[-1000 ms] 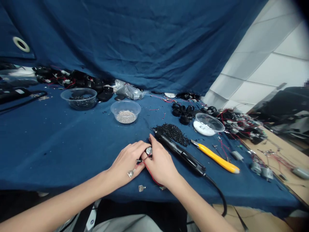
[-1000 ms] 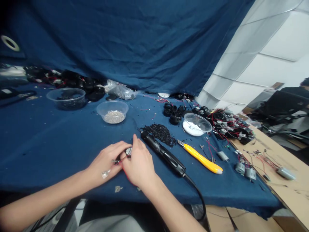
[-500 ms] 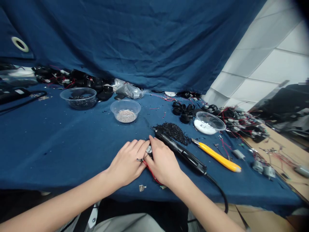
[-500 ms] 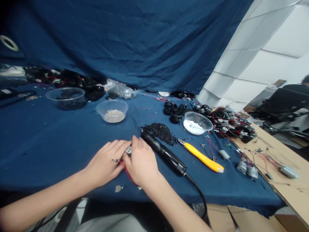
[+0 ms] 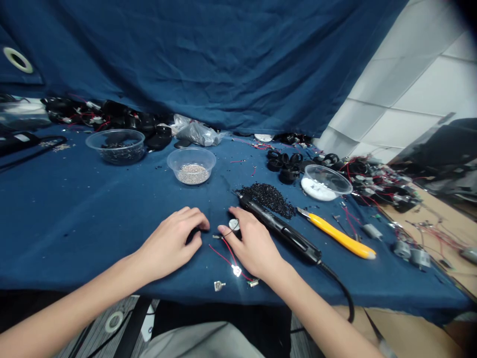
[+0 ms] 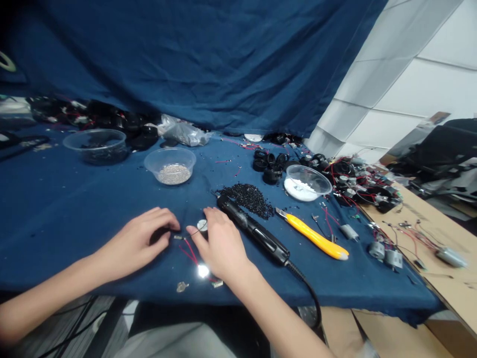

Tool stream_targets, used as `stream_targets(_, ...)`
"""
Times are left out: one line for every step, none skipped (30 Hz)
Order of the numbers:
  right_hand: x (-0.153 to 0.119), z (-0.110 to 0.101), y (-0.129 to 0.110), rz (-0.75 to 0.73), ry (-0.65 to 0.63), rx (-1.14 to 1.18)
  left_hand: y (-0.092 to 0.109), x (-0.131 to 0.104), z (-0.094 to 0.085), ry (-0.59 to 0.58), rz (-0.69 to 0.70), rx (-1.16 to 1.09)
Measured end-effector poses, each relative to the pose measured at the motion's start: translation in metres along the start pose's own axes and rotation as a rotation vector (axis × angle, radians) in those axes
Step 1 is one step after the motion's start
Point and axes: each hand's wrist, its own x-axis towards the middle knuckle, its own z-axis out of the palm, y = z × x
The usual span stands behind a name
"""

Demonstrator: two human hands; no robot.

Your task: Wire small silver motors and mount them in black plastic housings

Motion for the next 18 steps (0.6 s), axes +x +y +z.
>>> stream_targets(0.000, 0.000, 0.001, -0.003, 0.006, 0.009, 0.001, -0.002, -0.001, -0.033, 0.033, -0.013)
stream_targets(0.000, 0.000, 0.002, -0.007, 0.009, 0.015, 0.003, -0.004, 0.000, -0.069, 0.066, -0.016)
stream_targets(-0.001, 0.000, 0.003, -0.010, 0.012, 0.018, 0.005, -0.005, 0.002, -0.105, 0.097, -0.009)
stream_targets(-0.001, 0.000, 0.004, -0.013, 0.013, 0.022, 0.007, -0.006, 0.004, -0.134, 0.121, 0.007)
stream_targets(-0.001, 0.000, 0.004, -0.016, 0.014, 0.025, 0.007, -0.006, 0.006, -0.155, 0.138, 0.027)
stream_targets(-0.001, -0.001, 0.005, -0.018, 0.013, 0.028, 0.006, -0.005, 0.006, -0.167, 0.148, 0.050)
stream_targets(-0.002, -0.001, 0.005, -0.019, 0.013, 0.030, 0.002, -0.004, 0.005, -0.173, 0.155, 0.072)
stream_targets(-0.002, -0.002, 0.005, -0.018, 0.012, 0.031, -0.004, -0.003, 0.001, -0.171, 0.158, 0.091)
stream_targets(-0.002, -0.002, 0.006, -0.018, 0.012, 0.032, -0.011, -0.001, -0.004, -0.163, 0.153, 0.113)
stream_targets(-0.002, -0.002, 0.006, -0.017, 0.014, 0.032, -0.019, 0.000, -0.010, -0.147, 0.140, 0.146)
stream_targets(-0.002, -0.002, 0.006, -0.018, 0.017, 0.032, -0.027, 0.001, -0.017, -0.113, 0.112, 0.190)
stream_targets(-0.002, -0.002, 0.006, -0.020, 0.020, 0.030, -0.033, 0.001, -0.023, -0.058, 0.070, 0.242)
stream_targets(-0.002, -0.001, 0.006, -0.023, 0.022, 0.026, -0.037, 0.001, -0.027, 0.005, 0.031, 0.293)
stream_targets(-0.001, -0.001, 0.006, -0.028, 0.024, 0.021, -0.037, 0.001, -0.029, 0.057, 0.003, 0.331)
stream_targets(-0.001, 0.000, 0.005, -0.032, 0.026, 0.015, -0.034, 0.000, -0.028, 0.095, -0.008, 0.352)
stream_targets(0.000, 0.000, 0.005, -0.036, 0.026, 0.006, -0.028, 0.000, -0.025, 0.107, 0.000, 0.354)
stream_targets(0.000, 0.000, 0.004, -0.041, 0.026, -0.006, -0.019, -0.001, -0.018, 0.107, 0.030, 0.333)
stream_targets(0.000, 0.000, 0.002, -0.045, 0.027, -0.020, -0.010, 0.000, -0.010, 0.092, 0.068, 0.304)
